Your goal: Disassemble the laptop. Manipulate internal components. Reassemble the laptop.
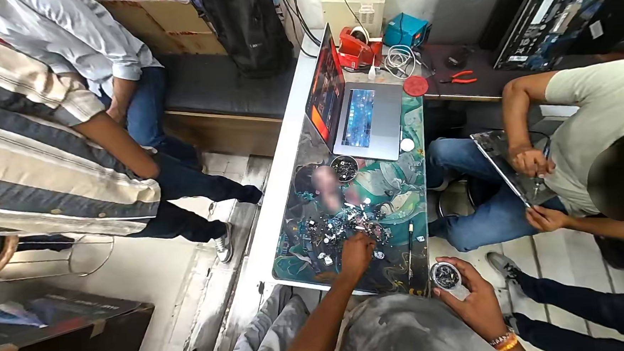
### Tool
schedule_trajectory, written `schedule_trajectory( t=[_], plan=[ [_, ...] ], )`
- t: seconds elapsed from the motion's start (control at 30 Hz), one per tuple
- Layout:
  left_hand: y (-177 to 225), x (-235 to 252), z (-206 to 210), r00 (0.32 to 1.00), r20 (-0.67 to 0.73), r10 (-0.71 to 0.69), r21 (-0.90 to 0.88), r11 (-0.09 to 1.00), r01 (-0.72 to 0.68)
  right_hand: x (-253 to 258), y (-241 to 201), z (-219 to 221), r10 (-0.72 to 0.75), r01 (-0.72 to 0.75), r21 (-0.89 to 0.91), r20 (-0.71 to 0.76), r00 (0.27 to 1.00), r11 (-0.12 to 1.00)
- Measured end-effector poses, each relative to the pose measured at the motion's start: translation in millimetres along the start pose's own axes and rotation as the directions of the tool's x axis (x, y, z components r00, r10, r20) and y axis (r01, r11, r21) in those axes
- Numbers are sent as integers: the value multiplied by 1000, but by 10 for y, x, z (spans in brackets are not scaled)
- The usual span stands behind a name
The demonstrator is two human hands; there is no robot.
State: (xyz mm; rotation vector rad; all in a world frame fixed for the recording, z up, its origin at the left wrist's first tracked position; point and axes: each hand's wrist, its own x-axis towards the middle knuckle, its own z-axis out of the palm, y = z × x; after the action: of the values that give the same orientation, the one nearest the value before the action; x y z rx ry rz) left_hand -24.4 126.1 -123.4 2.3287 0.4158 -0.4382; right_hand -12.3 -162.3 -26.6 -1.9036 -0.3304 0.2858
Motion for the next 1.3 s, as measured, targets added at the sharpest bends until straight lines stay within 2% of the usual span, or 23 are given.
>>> schedule_trajectory(
  t=[0.1, 0.27, 0.4, 0.6, 0.7, 0.77, 0.83, 0.9, 0.97, 1.1, 1.17, 1.3],
  plan=[
    [64, 120, 121, 995, 77, 65, 151, 986, -76, 6, -21, -4, 2, -2, 10, -20, 1000, 1000],
    [86, 228, 236, 995, 77, 63, 285, 955, -83, -37, -4, -40, 4, -3, 10, -46, 999, 1000],
    [26, 221, 290, 981, 78, 177, 422, 885, -194, -48, 34, -44, 2, -1, 12, -46, 999, 1000],
    [-63, 188, 355, 970, 56, 238, 480, 845, -235, 21, 13, -3, 3, -2, 21, -28, 1000, 1000],
    [-75, 173, 387, 981, -56, 188, 419, 896, -147, 51, 5, 10, -4, 5, 15, -40, 999, 1000],
    [-16, 119, 315, 984, -143, 109, 281, 958, -65, 57, 25, 8, -5, 5, 14, -34, 999, 1000],
    [94, 4, 180, 971, -224, 86, 98, 993, -65, 55, 64, 21, 6, -6, 4, -23, 1000, 1000],
    [265, -171, 24, 953, -271, 136, -58, 986, -157, 53, 112, 53, 35, -35, -25, -3, 999, 999],
    [481, -386, -103, 918, -296, 265, -141, 938, -316, 67, 174, 114, 54, -52, -62, 31, 998, 997],
    [883, -711, -215, 839, -186, 511, -172, 824, -540, 159, 142, 248, 25, -13, -109, 109, 994, 994],
    [959, -760, -147, 815, -193, 546, -164, 801, -575, 199, 86, 296, 0, 15, -125, 126, 992, 992],
    [968, -765, -138, 845, -214, 490, -232, 815, -531, 208, 89, 299, -52, 69, -128, 135, 990, 989]
  ],
)
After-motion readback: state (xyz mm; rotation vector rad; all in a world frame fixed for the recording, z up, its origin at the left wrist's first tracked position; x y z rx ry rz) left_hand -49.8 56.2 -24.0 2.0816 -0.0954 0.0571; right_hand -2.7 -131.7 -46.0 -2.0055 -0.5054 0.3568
